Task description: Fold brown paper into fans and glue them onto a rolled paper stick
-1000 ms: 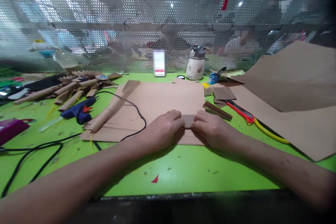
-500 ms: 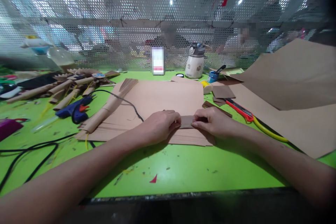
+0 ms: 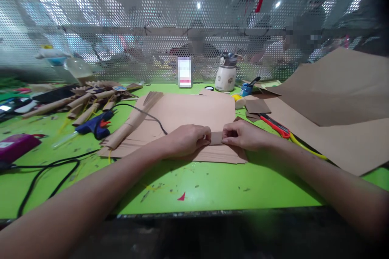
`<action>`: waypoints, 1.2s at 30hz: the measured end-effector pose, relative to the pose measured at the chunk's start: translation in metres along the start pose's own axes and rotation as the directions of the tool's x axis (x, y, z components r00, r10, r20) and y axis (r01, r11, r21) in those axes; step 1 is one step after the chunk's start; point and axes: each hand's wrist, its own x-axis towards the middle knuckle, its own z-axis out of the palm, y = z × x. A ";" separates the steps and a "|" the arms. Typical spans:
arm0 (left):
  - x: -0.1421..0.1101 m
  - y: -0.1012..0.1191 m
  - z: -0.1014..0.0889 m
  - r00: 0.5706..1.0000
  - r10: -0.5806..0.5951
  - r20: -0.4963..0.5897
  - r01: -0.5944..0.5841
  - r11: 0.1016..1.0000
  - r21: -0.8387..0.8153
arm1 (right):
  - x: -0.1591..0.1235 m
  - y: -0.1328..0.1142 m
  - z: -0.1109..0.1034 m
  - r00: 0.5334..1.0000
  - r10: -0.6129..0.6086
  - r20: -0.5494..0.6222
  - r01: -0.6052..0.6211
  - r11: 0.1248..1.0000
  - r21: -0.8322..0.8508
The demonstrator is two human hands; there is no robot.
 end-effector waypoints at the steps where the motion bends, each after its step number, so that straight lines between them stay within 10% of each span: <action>1: 0.000 0.000 -0.002 1.000 0.004 0.011 -0.004 1.000 -0.013 | 0.000 0.001 0.000 1.000 -0.005 0.001 0.005 1.000 0.002; 36: -0.013 -0.014 0.001 0.942 0.317 -0.108 -0.318 0.948 0.007 | -0.015 0.017 0.009 0.879 -0.466 -0.101 0.445 0.877 -0.181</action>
